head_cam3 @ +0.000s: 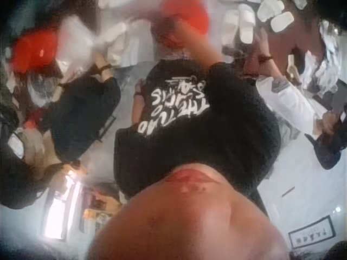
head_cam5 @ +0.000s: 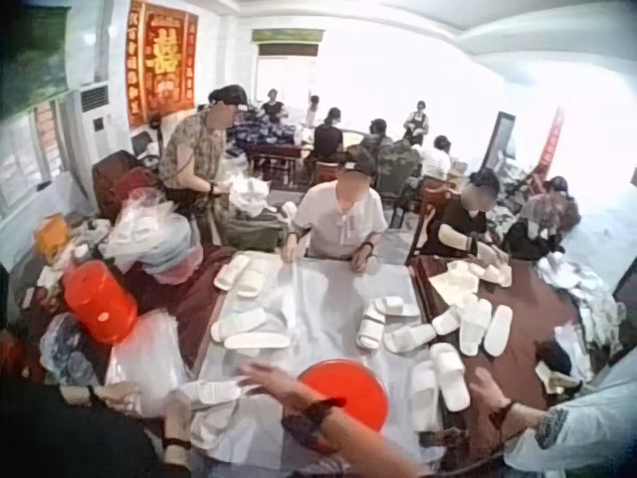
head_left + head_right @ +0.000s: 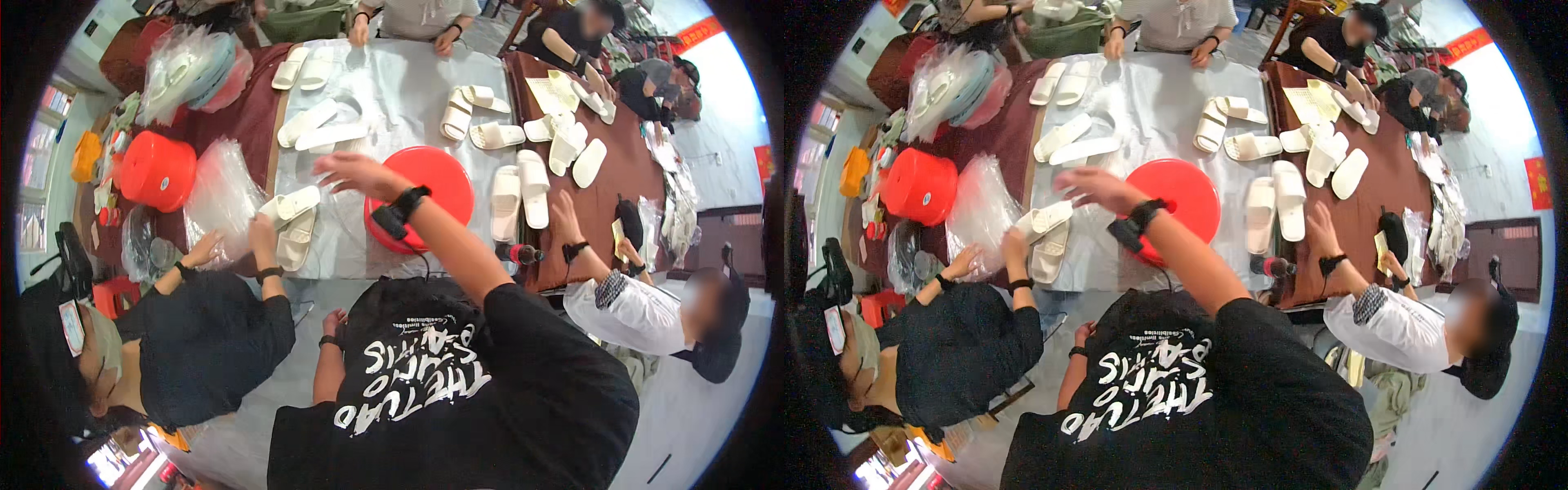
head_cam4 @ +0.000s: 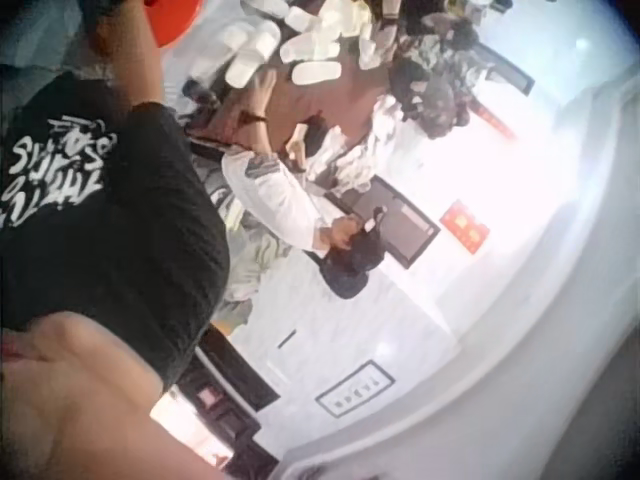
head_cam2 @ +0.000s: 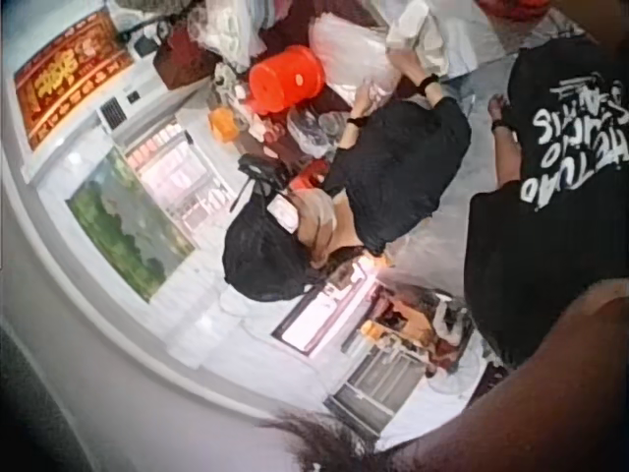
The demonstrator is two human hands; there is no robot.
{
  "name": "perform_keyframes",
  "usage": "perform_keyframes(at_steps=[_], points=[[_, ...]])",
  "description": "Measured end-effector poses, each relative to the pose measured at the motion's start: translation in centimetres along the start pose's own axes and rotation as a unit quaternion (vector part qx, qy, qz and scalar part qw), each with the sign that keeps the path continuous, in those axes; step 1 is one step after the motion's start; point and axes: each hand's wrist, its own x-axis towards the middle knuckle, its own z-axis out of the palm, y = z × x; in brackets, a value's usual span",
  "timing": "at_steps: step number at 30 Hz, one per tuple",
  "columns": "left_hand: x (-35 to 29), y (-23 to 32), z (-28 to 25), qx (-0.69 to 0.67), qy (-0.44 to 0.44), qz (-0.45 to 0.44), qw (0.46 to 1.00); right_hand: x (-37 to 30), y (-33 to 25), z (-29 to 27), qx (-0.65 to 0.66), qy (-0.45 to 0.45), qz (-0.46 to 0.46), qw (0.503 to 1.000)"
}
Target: Assembling white sandals by manually attaching straps to soles.
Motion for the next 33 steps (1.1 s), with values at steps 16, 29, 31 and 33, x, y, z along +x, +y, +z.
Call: perform_keyframes(at_steps=[16,29,31,33], points=[[0.2,8.0,6.7,0.469,-0.210,0.216,0.830,-17.5,5.8,-29.1,0.067,0.443,0.119,0.886],[-2.3,6.8,2.2,0.165,-0.040,-0.054,0.984,-8.5,2.8,-34.6,-0.466,0.385,0.214,0.767],[-2.7,5.8,3.4,0.330,-0.041,0.091,0.939,-8.5,3.7,-37.6,-0.539,0.412,0.180,0.712],[-3.7,6.8,4.2,0.361,-0.010,0.114,0.926,-7.6,4.1,-38.6,-0.560,0.407,0.158,0.704]])
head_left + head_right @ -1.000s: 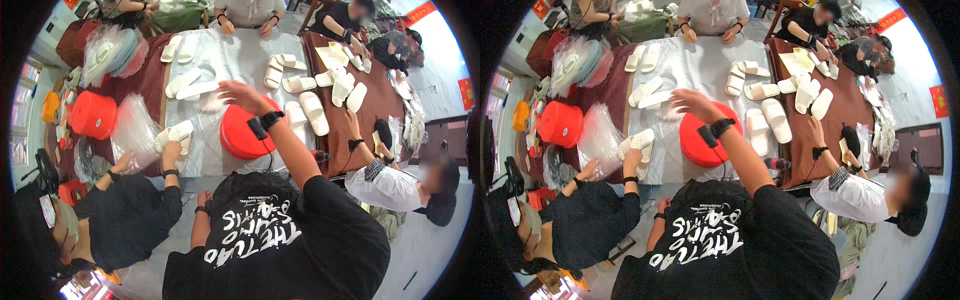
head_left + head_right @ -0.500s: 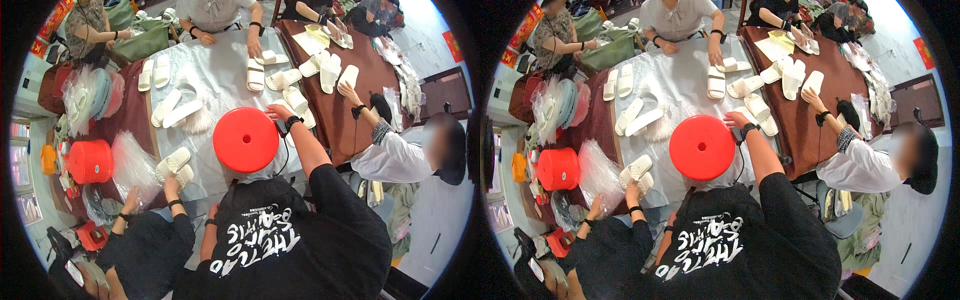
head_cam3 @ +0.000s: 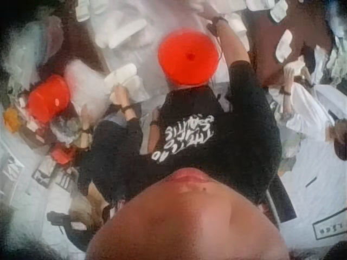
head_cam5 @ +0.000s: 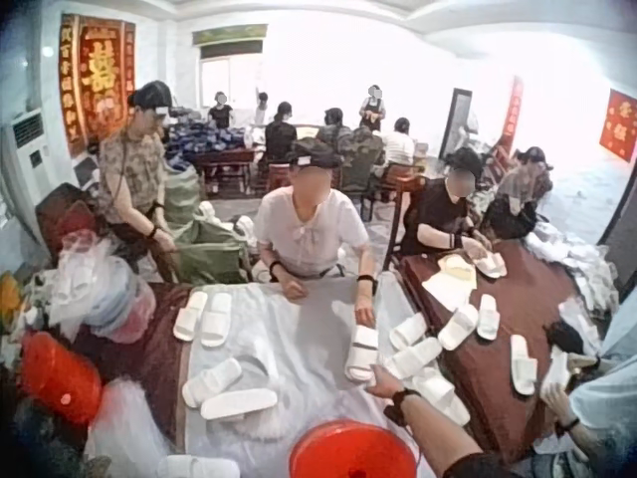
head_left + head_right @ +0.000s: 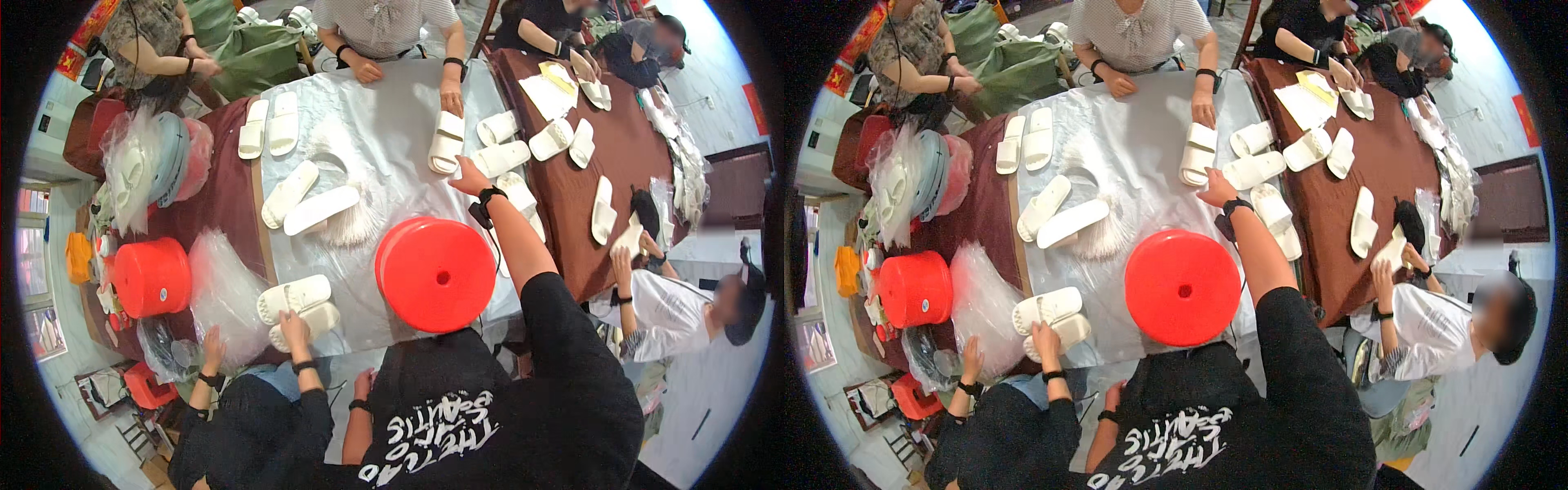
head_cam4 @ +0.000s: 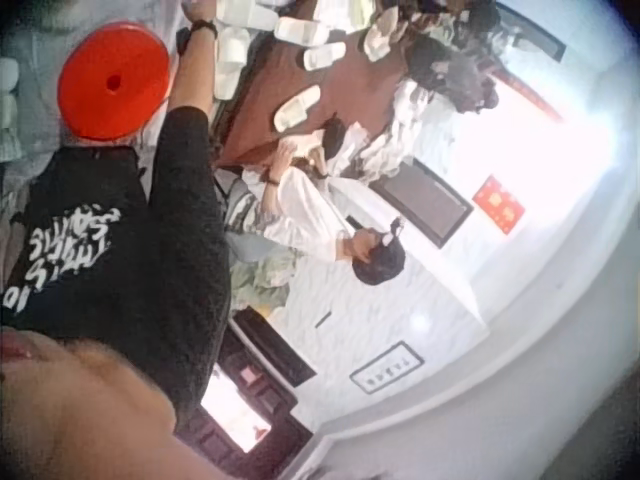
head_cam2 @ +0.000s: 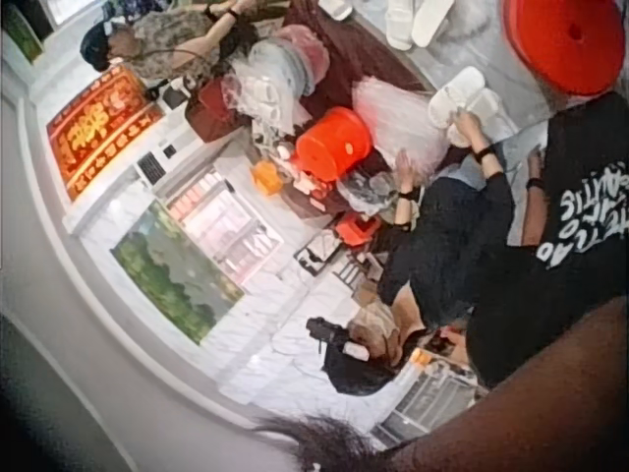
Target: Assembling white sandals by manually attaching straps to soles.
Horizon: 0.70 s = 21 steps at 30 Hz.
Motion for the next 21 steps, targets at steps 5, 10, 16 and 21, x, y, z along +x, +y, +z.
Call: perform_keyframes(at_steps=[5,10,16,21], points=[[-2.1,-2.1,-0.9,-0.124,-0.018,-0.161,0.979,2.8,-2.9,1.0,-0.053,0.034,-0.036,0.997],[-0.9,-4.5,-1.3,-0.071,-0.085,-0.016,0.994,1.5,1.6,0.7,-0.003,-0.030,-0.020,0.999],[-0.1,-4.0,-2.0,-0.008,-0.055,-0.062,0.997,-7.1,4.3,-1.4,0.089,-0.138,0.164,0.973],[1.7,0.8,0.0,-0.143,-0.032,-0.133,0.980,-15.8,10.2,-0.1,0.148,-0.067,0.213,0.964]])
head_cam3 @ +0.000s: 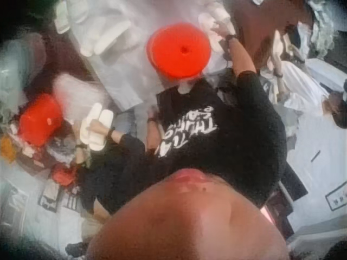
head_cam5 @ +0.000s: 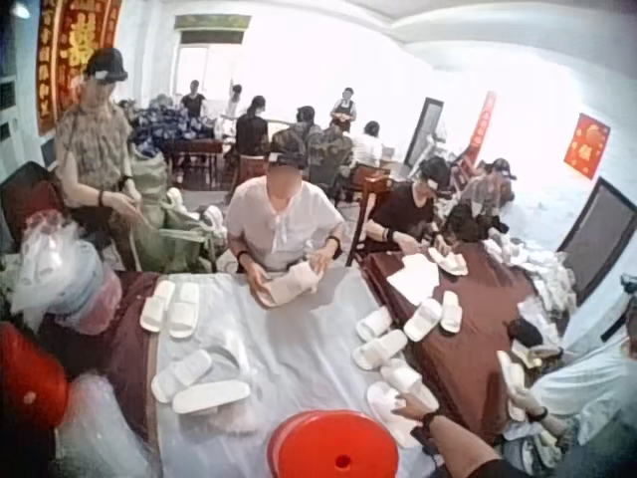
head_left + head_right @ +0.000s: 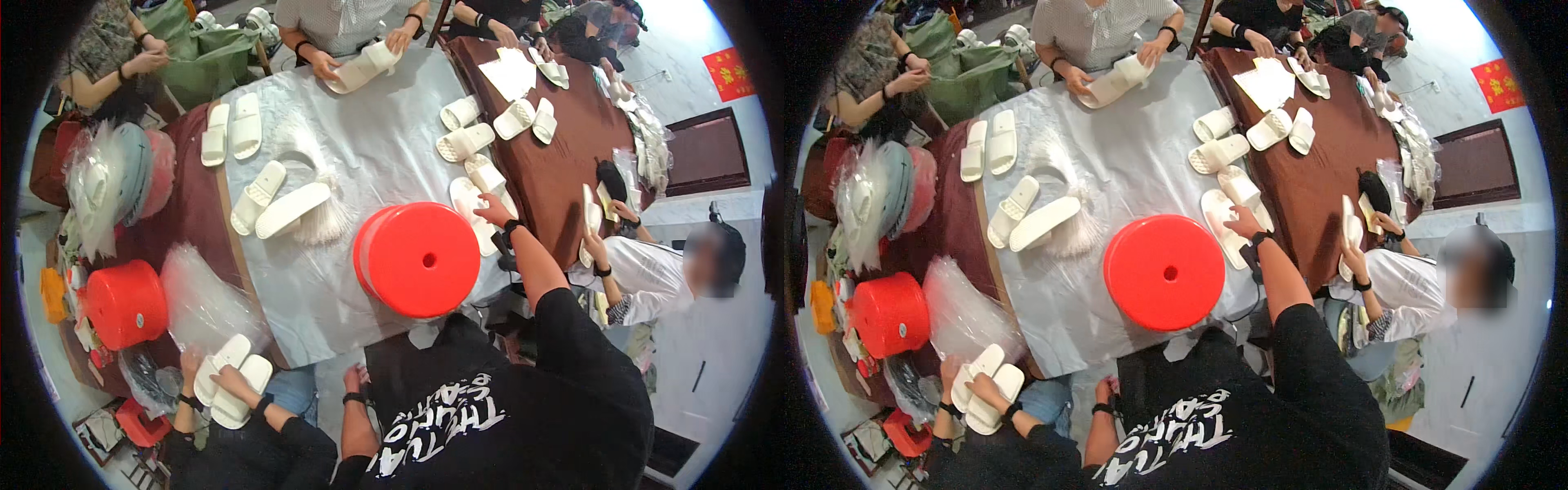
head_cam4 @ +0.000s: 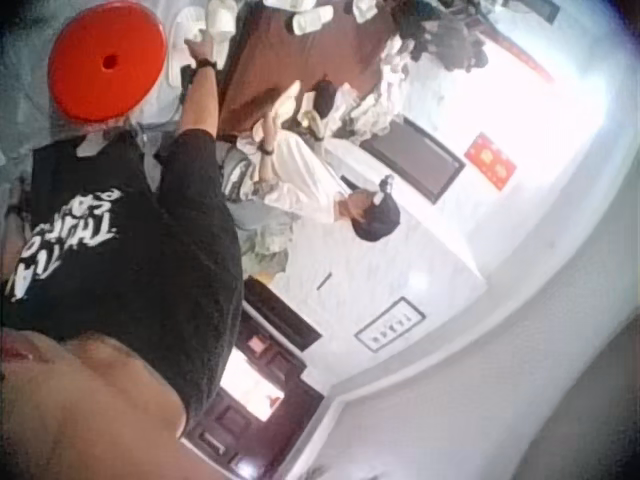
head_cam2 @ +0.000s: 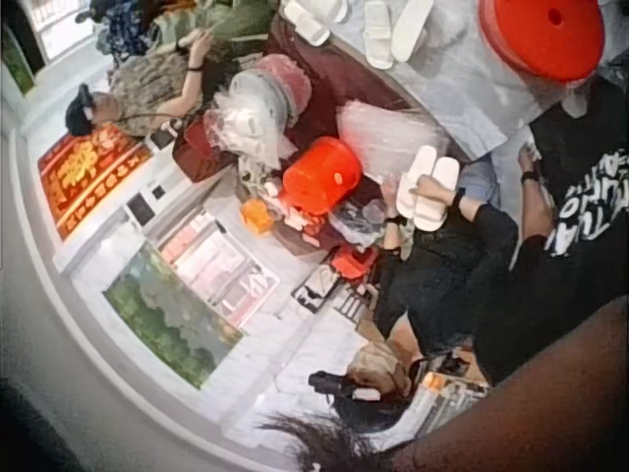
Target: Assembling white sandals by manually attaching straps to soles.
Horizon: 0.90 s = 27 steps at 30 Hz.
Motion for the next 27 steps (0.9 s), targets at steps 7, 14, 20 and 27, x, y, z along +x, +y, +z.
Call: perform_keyframes(at_steps=[7,14,20,27], points=[[3.9,-1.4,1.4,-0.129,-0.015,0.065,0.989,-0.5,0.9,1.9,0.382,0.030,0.126,0.915],[0.8,-10.9,-0.4,-0.166,0.016,0.012,0.986,-1.1,0.8,3.6,0.414,0.102,0.099,0.899],[-0.5,-19.5,-3.7,0.016,-0.032,0.097,0.995,-4.8,1.2,-1.1,0.460,0.189,0.028,0.867],[2.4,-17.0,-1.6,-0.207,-0.038,0.061,0.976,-14.5,-4.1,-9.5,0.509,0.163,-0.153,0.831]])
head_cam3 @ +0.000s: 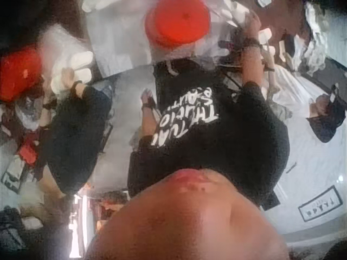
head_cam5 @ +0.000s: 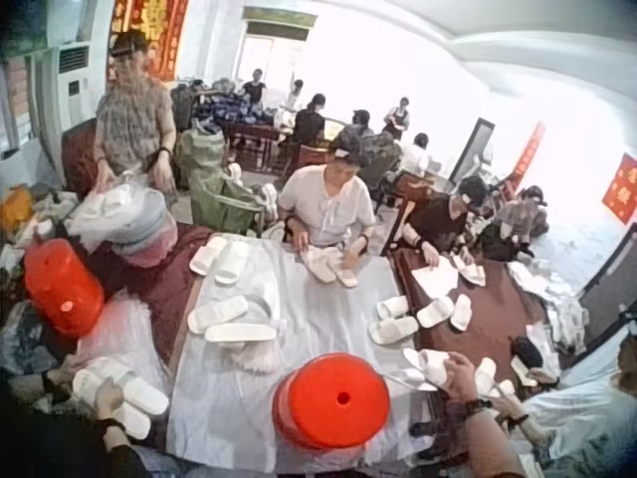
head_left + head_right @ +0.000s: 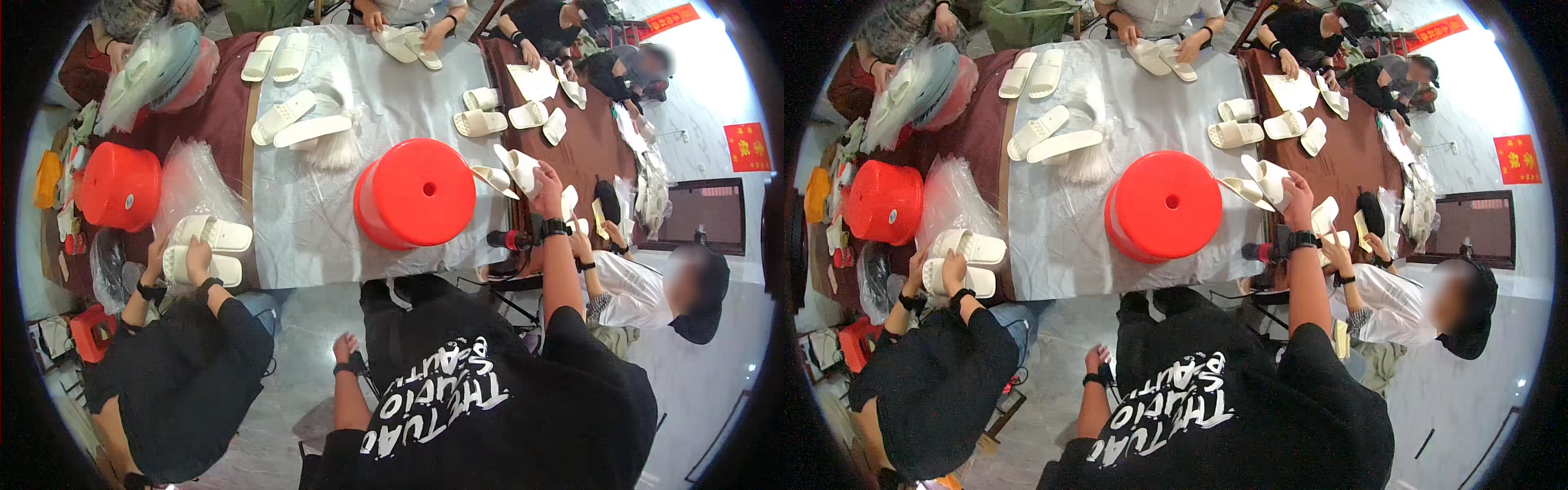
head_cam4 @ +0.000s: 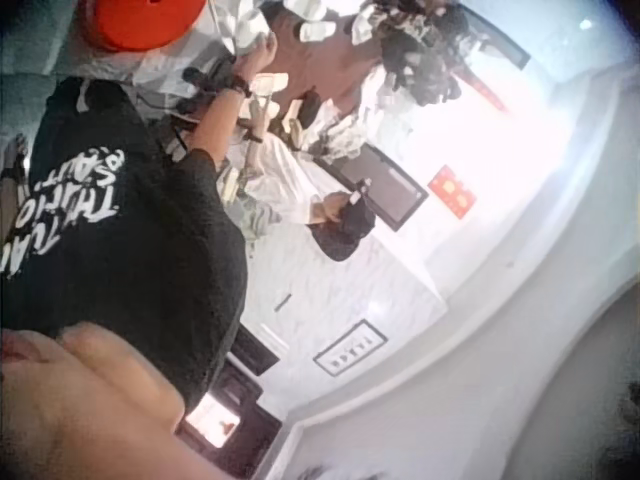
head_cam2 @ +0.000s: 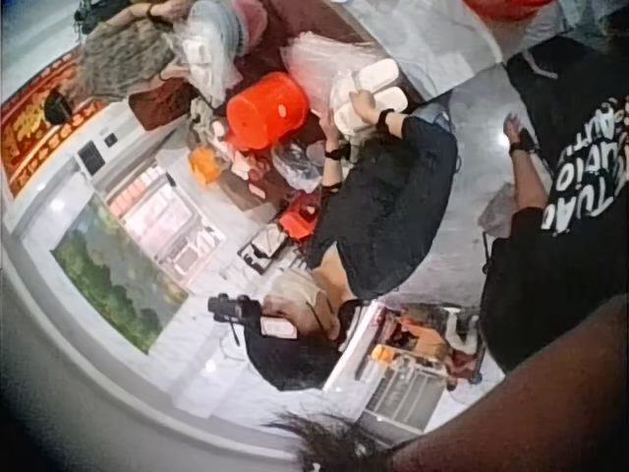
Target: Assembling white sandals by manually attaching straps to soles.
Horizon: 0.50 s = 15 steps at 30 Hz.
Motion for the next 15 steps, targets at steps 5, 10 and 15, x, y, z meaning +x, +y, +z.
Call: perform_keyframes(at_steps=[5,10,15], points=[[1.4,4.8,5.5,0.064,0.010,0.044,0.997,-5.3,-7.6,2.3,0.042,-0.073,-0.008,0.996],[-0.8,9.4,10.7,0.104,-0.011,0.072,0.992,-9.9,-10.8,3.7,0.019,-0.121,-0.044,0.991],[-2.1,11.0,11.5,0.136,-0.020,0.109,0.984,-14.5,-13.0,7.7,-0.005,-0.229,-0.053,0.972]])
